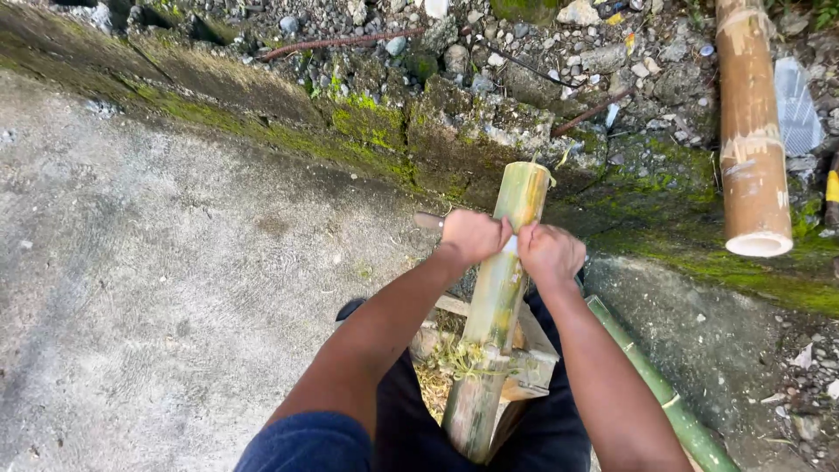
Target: Scraping the outer layer of a bamboo pole with a knife while sitting on a wooden bench.
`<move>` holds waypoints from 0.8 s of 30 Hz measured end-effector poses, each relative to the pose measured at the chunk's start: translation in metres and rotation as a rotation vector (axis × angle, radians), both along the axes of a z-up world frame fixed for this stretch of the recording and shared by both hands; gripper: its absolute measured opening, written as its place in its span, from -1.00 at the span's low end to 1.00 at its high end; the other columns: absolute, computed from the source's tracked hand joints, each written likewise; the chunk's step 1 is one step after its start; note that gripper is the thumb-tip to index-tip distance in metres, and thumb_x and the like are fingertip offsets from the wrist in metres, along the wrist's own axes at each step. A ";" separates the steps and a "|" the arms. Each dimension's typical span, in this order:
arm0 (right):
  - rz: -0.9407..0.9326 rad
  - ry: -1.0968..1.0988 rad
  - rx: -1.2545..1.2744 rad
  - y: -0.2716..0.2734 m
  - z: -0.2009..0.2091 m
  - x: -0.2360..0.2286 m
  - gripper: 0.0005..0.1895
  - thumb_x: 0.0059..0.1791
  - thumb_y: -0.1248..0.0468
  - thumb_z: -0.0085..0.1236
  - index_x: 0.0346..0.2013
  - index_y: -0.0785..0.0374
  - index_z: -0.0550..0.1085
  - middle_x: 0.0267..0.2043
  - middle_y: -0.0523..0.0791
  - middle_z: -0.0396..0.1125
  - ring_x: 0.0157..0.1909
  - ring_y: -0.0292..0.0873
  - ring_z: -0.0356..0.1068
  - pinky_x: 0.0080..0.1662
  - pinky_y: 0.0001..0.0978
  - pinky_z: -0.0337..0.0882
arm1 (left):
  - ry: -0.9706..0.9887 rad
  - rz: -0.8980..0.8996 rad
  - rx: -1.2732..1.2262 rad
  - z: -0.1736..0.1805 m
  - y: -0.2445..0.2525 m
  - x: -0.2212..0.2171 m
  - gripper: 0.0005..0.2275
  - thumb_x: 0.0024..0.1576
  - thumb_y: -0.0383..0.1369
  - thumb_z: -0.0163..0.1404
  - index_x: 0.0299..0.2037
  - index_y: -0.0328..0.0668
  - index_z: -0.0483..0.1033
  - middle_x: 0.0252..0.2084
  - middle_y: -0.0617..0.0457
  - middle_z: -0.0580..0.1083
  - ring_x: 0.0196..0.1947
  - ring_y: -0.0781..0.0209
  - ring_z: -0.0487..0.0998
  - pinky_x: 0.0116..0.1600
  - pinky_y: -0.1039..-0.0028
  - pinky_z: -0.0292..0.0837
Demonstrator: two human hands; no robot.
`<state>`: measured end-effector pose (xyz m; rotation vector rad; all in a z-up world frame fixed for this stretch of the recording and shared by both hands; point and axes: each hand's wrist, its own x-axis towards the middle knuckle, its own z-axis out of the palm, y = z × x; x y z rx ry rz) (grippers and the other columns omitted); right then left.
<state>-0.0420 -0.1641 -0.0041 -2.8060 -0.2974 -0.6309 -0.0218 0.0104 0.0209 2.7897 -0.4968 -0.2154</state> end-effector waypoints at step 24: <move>0.033 0.028 0.015 -0.004 -0.012 -0.054 -0.57 0.05 0.15 -0.02 -0.68 0.20 0.48 -0.62 -0.01 0.37 -0.61 -0.02 0.39 -0.45 -0.10 0.40 | -0.059 -0.046 0.006 -0.008 0.005 -0.048 -0.47 0.31 -0.15 -0.30 -0.67 -0.03 0.57 -0.65 -0.01 0.52 -0.68 0.02 0.57 -0.47 0.15 0.47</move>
